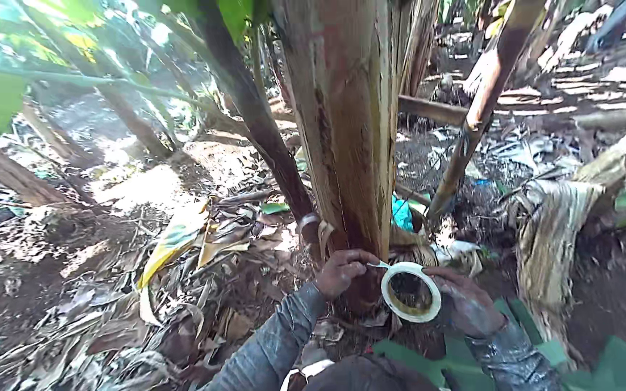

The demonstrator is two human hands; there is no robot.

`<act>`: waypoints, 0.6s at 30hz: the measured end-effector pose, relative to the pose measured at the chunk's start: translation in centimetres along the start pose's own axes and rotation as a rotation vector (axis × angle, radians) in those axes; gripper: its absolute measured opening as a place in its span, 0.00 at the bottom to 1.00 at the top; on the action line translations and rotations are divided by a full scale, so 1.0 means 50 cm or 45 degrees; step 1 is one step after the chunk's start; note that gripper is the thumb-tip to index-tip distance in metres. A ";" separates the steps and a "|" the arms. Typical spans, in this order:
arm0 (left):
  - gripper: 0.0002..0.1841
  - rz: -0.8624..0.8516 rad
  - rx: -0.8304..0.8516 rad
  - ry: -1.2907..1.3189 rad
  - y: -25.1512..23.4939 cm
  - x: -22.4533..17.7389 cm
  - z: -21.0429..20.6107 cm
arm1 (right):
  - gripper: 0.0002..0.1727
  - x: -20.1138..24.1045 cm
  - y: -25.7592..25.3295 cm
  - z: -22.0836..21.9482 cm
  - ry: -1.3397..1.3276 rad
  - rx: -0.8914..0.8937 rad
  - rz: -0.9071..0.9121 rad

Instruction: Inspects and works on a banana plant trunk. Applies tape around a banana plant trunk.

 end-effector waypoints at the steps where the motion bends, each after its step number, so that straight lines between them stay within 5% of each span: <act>1: 0.15 -0.037 -0.007 -0.083 0.000 -0.016 0.001 | 0.14 0.007 -0.005 -0.008 -0.063 -0.007 -0.010; 4: 0.10 -0.231 -0.165 -0.357 -0.007 -0.071 0.025 | 0.16 0.037 -0.028 -0.052 -0.268 0.031 -0.036; 8: 0.05 -0.501 -0.347 -0.315 -0.021 -0.156 0.077 | 0.23 0.094 -0.064 -0.123 -0.454 0.203 0.121; 18: 0.07 -1.053 -0.302 -0.033 -0.082 -0.383 0.126 | 0.27 0.197 -0.155 -0.255 0.038 0.213 0.666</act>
Point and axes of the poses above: each hand's wrist, its own y-axis away from the middle knuckle, its own z-axis out of the back of the hand, x = y × z, the point moved 8 cm from there along -y, towards the middle knuckle, and after that the axes turned 2 degrees about y, right-handed, at the moved point
